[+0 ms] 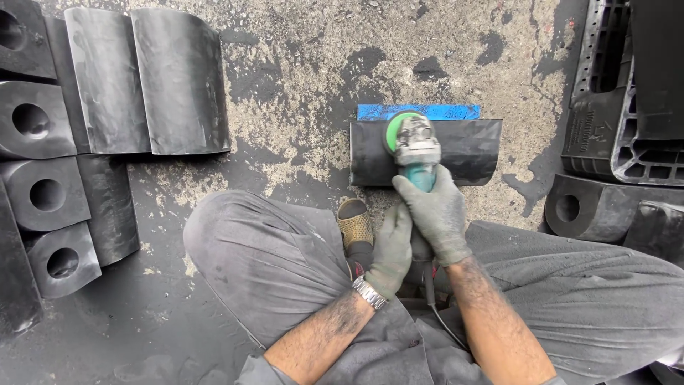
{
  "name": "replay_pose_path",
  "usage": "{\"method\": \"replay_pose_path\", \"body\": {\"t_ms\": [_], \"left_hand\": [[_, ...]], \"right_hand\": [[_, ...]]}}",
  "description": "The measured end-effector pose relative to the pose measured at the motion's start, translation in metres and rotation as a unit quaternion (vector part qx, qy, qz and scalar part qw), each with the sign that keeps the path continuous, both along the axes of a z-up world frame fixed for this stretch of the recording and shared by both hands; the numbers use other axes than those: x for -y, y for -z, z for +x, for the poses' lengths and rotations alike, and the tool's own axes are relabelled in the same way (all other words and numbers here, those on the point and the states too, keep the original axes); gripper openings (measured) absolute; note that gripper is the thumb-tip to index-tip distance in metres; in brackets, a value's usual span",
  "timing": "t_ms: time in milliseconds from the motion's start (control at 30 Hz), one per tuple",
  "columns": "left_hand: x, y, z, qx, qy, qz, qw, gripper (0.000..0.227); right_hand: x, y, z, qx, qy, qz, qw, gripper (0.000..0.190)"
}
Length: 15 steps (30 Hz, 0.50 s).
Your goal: Use an angle grinder to sand and smooth the edges of a black rubber cylindrical part while sitting on the floor.
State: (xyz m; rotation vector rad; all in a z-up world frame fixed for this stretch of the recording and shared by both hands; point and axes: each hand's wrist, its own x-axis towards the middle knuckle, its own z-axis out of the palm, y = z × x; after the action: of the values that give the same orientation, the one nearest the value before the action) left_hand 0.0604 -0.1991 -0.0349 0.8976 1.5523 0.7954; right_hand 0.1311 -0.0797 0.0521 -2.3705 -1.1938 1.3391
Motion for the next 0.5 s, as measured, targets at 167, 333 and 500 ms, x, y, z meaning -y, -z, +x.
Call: {"method": "replay_pose_path", "body": {"t_ms": [167, 333, 500], "left_hand": [[0.001, -0.007, -0.006, 0.092, -0.06, -0.07, 0.992, 0.036], [0.017, 0.006, -0.025, 0.063, -0.062, -0.015, 0.996, 0.04], [0.016, 0.003, -0.029, 0.078, -0.123, -0.067, 0.987, 0.042]], "right_hand": [[-0.002, -0.006, -0.005, -0.011, 0.001, -0.002, 1.0, 0.057], [-0.003, -0.002, -0.028, -0.006, -0.063, 0.002, 0.998, 0.058], [-0.006, -0.004, -0.035, -0.066, -0.063, -0.031, 0.995, 0.058]]}}
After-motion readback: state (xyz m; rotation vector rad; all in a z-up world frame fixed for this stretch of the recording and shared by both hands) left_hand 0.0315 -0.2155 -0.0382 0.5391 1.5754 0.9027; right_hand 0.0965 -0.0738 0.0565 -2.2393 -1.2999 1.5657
